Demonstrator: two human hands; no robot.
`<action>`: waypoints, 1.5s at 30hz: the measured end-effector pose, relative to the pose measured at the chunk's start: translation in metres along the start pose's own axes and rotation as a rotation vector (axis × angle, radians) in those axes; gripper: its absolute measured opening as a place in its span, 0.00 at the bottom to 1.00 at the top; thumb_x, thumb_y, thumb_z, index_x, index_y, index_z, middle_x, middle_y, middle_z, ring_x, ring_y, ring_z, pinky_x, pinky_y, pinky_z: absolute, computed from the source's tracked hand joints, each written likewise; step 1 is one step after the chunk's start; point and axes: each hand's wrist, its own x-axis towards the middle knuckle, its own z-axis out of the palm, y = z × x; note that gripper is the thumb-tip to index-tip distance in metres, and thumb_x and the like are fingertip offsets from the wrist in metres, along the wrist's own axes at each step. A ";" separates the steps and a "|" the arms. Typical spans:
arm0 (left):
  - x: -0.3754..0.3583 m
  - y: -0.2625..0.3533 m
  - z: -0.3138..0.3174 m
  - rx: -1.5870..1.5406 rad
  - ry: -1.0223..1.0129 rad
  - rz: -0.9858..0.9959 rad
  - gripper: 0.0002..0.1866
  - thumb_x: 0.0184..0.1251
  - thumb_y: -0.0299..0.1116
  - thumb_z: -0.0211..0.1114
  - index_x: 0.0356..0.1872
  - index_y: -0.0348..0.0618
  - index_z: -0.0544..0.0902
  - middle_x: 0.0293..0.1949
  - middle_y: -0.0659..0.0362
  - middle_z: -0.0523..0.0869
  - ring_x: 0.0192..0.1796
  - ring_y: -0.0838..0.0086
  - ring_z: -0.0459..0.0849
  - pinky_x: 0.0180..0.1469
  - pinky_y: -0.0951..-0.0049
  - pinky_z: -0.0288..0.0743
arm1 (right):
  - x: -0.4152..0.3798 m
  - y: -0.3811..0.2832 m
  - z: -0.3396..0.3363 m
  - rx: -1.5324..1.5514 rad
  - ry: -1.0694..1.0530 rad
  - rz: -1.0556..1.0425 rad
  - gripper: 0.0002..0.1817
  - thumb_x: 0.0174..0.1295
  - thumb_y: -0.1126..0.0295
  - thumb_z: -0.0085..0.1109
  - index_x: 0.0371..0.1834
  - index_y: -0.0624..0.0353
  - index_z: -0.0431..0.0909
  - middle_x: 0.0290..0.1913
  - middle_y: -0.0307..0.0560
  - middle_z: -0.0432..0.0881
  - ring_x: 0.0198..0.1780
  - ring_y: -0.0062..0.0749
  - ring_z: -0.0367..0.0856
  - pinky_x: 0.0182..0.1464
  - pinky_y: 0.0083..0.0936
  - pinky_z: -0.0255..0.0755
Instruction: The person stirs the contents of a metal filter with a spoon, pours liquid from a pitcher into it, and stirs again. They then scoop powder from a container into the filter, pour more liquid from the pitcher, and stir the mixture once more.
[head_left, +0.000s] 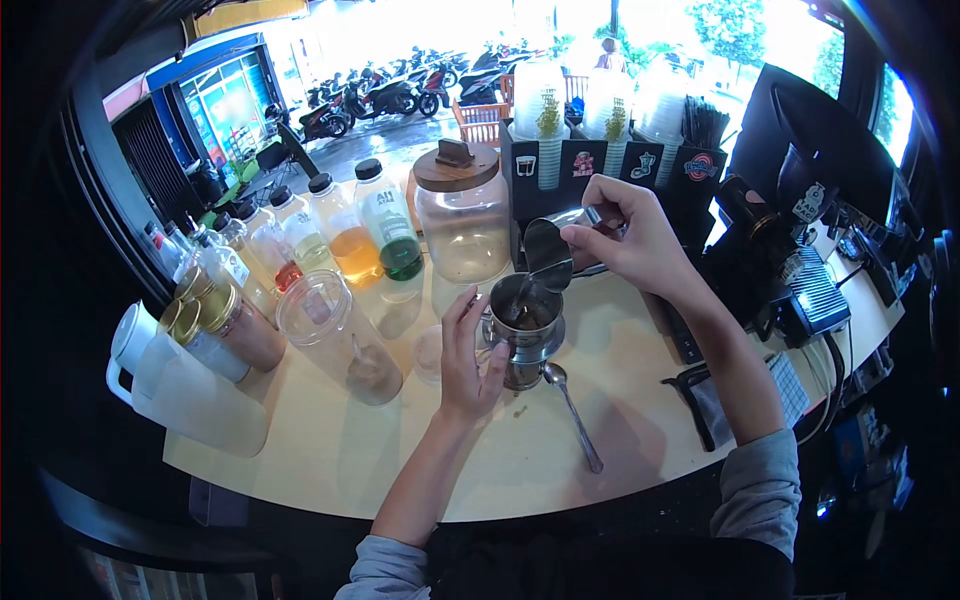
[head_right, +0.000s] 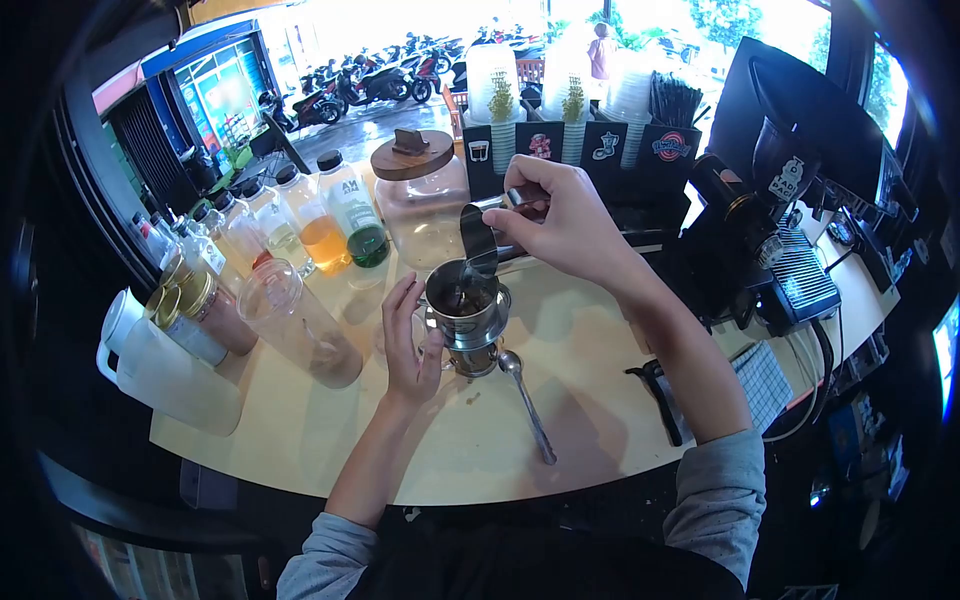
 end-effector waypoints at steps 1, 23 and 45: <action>0.000 0.000 0.000 -0.002 -0.001 -0.001 0.29 0.71 0.45 0.54 0.64 0.33 0.68 0.65 0.42 0.65 0.66 0.51 0.67 0.67 0.59 0.63 | -0.001 0.001 -0.002 -0.007 -0.002 0.007 0.17 0.55 0.74 0.68 0.25 0.61 0.64 0.18 0.32 0.59 0.23 0.10 0.58 0.22 0.17 0.54; 0.000 0.003 0.001 -0.005 0.001 -0.009 0.30 0.72 0.48 0.51 0.65 0.34 0.67 0.65 0.43 0.64 0.68 0.52 0.65 0.69 0.59 0.59 | -0.136 0.151 0.022 0.889 0.424 0.573 0.14 0.62 0.73 0.58 0.21 0.51 0.64 0.21 0.33 0.66 0.25 0.20 0.64 0.32 0.18 0.59; -0.001 0.002 0.001 0.010 -0.005 -0.013 0.29 0.72 0.46 0.51 0.66 0.35 0.66 0.66 0.44 0.64 0.68 0.53 0.64 0.69 0.59 0.58 | -0.179 0.070 0.048 -0.540 -0.664 -0.156 0.11 0.52 0.76 0.55 0.39 0.57 0.77 0.34 0.46 0.78 0.38 0.42 0.81 0.41 0.36 0.76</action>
